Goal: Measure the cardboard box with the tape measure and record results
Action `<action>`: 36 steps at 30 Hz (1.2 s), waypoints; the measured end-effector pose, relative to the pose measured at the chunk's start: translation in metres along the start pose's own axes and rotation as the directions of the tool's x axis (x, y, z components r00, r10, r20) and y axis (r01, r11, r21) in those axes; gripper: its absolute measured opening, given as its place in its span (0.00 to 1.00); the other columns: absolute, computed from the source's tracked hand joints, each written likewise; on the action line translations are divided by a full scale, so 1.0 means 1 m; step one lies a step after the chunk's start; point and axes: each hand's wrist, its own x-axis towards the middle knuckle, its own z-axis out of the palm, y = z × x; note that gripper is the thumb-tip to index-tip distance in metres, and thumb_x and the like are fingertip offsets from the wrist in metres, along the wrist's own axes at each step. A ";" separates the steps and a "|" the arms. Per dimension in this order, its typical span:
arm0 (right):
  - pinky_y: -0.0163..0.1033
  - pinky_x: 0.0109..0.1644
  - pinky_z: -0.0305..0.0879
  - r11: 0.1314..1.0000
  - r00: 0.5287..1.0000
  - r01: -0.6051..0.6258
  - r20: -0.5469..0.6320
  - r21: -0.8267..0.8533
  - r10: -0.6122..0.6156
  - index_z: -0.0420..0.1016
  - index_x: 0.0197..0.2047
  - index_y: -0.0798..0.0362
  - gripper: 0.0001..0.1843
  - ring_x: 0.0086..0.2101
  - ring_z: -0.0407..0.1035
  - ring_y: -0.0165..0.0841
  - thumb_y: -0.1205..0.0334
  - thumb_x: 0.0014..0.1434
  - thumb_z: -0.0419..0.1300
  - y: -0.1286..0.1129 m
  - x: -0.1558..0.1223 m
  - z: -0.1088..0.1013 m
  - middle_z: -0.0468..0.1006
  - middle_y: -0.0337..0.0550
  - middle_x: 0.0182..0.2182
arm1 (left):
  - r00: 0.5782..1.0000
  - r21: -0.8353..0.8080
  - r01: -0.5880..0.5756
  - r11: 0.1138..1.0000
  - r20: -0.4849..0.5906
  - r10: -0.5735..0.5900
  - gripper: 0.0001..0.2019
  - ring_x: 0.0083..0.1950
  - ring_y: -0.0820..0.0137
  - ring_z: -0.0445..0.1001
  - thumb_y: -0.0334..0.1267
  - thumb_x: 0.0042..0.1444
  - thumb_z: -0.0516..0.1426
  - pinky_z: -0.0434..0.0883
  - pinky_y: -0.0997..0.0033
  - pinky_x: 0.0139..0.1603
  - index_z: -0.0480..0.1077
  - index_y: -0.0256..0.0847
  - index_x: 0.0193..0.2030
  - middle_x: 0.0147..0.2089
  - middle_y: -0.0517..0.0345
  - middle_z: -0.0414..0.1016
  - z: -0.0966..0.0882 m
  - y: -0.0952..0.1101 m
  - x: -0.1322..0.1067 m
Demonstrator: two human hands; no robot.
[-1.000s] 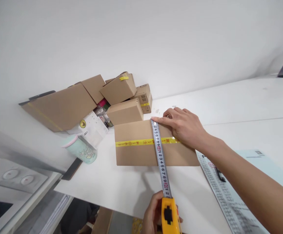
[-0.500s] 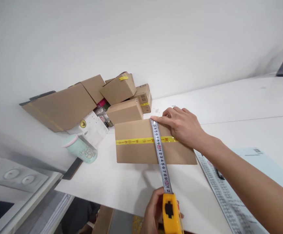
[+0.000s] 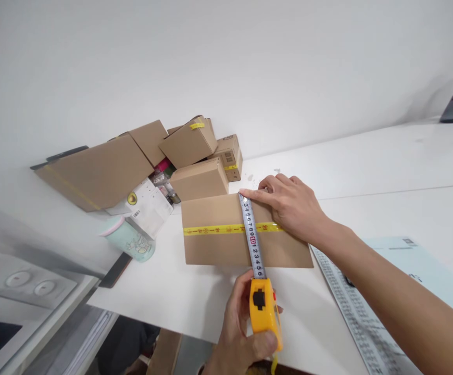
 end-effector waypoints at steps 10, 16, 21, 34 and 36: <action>0.40 0.37 0.57 1.000 1.000 -0.002 -0.005 0.016 0.002 0.78 0.59 0.35 0.32 0.36 0.68 0.36 0.77 0.65 0.48 0.000 -0.002 0.000 0.80 0.43 0.41 | 1.000 0.043 -0.003 0.999 -0.003 0.004 0.43 0.50 0.54 0.73 0.49 0.40 0.73 0.69 0.55 0.51 0.64 0.42 0.63 0.50 0.48 0.74 -0.014 -0.001 0.002; 0.41 0.37 0.57 1.000 1.000 0.005 -0.009 0.024 -0.005 0.78 0.59 0.37 0.33 0.36 0.68 0.37 0.79 0.63 0.48 0.000 -0.003 -0.001 0.79 0.44 0.41 | 0.999 0.009 -0.033 0.999 0.019 0.033 0.41 0.49 0.55 0.73 0.47 0.40 0.74 0.68 0.58 0.48 0.65 0.42 0.61 0.50 0.49 0.73 -0.016 -0.006 0.005; 0.42 0.38 0.57 1.000 1.000 0.000 0.003 0.027 0.000 0.78 0.59 0.37 0.33 0.37 0.69 0.38 0.79 0.63 0.48 -0.001 -0.003 -0.001 0.79 0.45 0.42 | 0.999 -0.035 -0.043 0.998 0.002 0.043 0.42 0.49 0.56 0.73 0.48 0.38 0.74 0.68 0.60 0.46 0.64 0.42 0.59 0.50 0.47 0.74 -0.019 -0.012 0.010; 0.41 0.39 0.56 1.000 1.000 0.023 -0.019 0.010 -0.023 0.77 0.60 0.39 0.28 0.37 0.67 0.37 0.74 0.67 0.50 -0.001 -0.006 0.002 0.78 0.45 0.42 | 0.999 -0.041 -0.046 0.998 -0.021 0.045 0.41 0.49 0.57 0.72 0.48 0.39 0.75 0.68 0.59 0.46 0.63 0.43 0.58 0.52 0.47 0.73 -0.016 -0.011 0.012; 0.41 0.39 0.56 1.000 0.999 0.026 -0.020 0.003 -0.026 0.77 0.61 0.39 0.28 0.37 0.67 0.37 0.74 0.68 0.50 -0.001 -0.007 0.002 0.78 0.46 0.42 | 0.998 -0.046 -0.048 0.998 -0.033 0.046 0.42 0.49 0.57 0.72 0.48 0.38 0.76 0.67 0.60 0.46 0.63 0.43 0.58 0.52 0.47 0.73 -0.016 -0.011 0.012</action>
